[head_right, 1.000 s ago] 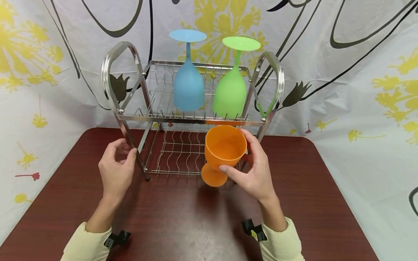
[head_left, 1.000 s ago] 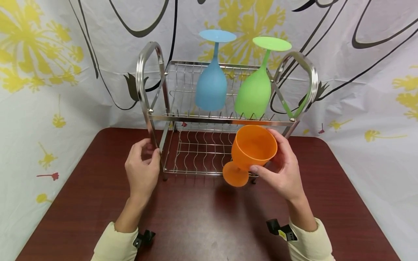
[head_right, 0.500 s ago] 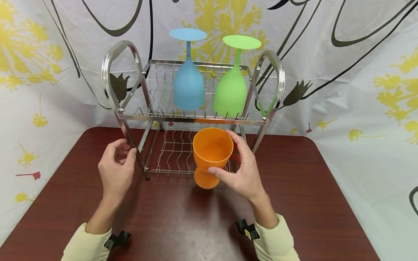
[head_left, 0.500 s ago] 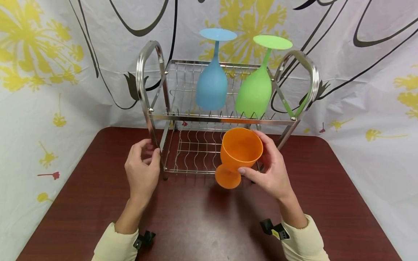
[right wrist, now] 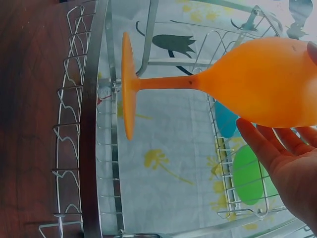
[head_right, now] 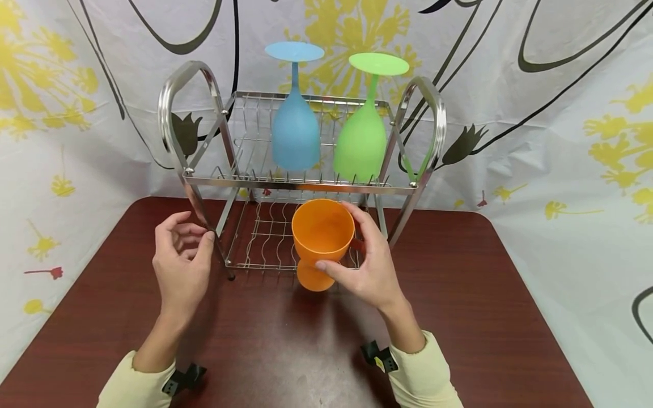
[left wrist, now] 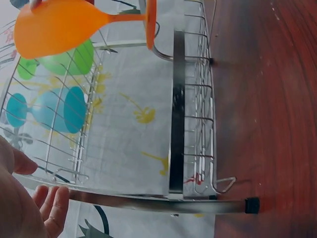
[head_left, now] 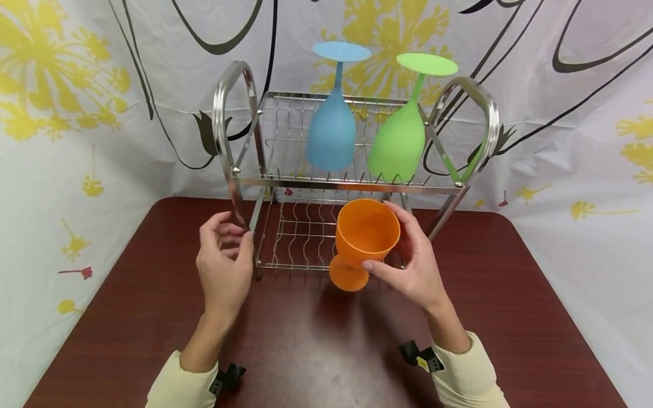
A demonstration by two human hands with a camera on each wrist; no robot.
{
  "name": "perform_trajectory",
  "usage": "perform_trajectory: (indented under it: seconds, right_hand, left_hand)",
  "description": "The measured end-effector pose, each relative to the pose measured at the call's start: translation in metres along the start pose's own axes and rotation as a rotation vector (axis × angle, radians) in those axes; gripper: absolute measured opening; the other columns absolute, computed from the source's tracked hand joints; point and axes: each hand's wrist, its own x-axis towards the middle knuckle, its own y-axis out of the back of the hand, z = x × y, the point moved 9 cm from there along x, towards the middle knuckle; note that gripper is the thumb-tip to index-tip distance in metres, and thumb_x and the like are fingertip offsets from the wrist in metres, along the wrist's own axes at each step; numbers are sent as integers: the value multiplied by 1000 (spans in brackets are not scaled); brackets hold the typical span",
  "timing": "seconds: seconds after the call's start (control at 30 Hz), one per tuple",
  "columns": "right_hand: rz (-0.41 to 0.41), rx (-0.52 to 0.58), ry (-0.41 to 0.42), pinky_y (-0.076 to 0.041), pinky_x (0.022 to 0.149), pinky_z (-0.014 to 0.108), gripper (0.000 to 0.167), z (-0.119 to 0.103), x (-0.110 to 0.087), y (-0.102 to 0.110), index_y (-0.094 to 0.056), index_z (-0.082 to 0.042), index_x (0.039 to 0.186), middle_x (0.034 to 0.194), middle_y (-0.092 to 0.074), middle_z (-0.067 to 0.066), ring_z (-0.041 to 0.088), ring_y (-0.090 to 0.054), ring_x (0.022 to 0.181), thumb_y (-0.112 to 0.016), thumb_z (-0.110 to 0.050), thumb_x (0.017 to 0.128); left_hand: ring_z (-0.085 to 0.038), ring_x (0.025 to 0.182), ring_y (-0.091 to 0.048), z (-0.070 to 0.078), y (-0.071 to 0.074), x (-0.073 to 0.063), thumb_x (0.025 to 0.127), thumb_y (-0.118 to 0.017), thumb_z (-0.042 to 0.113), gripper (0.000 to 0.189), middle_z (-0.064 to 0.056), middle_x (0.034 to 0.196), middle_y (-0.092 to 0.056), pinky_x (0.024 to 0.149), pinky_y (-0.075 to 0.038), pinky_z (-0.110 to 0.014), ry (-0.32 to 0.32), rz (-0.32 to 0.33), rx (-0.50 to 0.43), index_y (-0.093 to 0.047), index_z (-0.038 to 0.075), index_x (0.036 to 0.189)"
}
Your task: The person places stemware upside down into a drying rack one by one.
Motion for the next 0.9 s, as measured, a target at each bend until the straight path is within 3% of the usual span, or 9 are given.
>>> perform_trajectory:
  seconds: [0.17, 0.43, 0.73, 0.9]
  right_hand:
    - [5, 1, 24, -51, 97, 31, 92, -1, 0, -2, -40, -4, 144, 131, -51, 16, 34, -53, 113, -80, 14, 63]
    - [16, 11, 92, -50, 98, 30, 94, -4, 0, -2, -40, -1, 144, 131, -49, 22, 33, -54, 113, -84, 11, 62]
    - [24, -30, 84, -48, 101, 30, 97, -2, -5, -4, -38, -1, 144, 135, -49, 18, 33, -52, 118, -85, 13, 60]
    - [13, -50, 121, -46, 102, 30, 99, -4, -6, -8, -37, 1, 144, 136, -47, 19, 34, -50, 120, -85, 13, 58]
  left_hand:
    - [-8, 81, -61, 6, -7, -1, 89, -66, 4, 39, -10, 95, -63, 65, -52, -14, 31, -66, -38, -54, 4, 126]
    - [-11, 89, -64, 14, -26, -5, 92, -65, 11, 35, -5, 104, -68, 71, -55, -19, 114, -238, -97, -57, 10, 127]
    - [-11, 103, -66, 13, -44, -13, 96, -62, 17, 34, -5, 112, -70, 84, -53, -19, 269, -412, -158, -59, 12, 129]
    - [-16, 98, -69, 7, -56, -20, 97, -59, 16, 33, -12, 113, -70, 85, -56, -28, 413, -474, -265, -60, 6, 129]
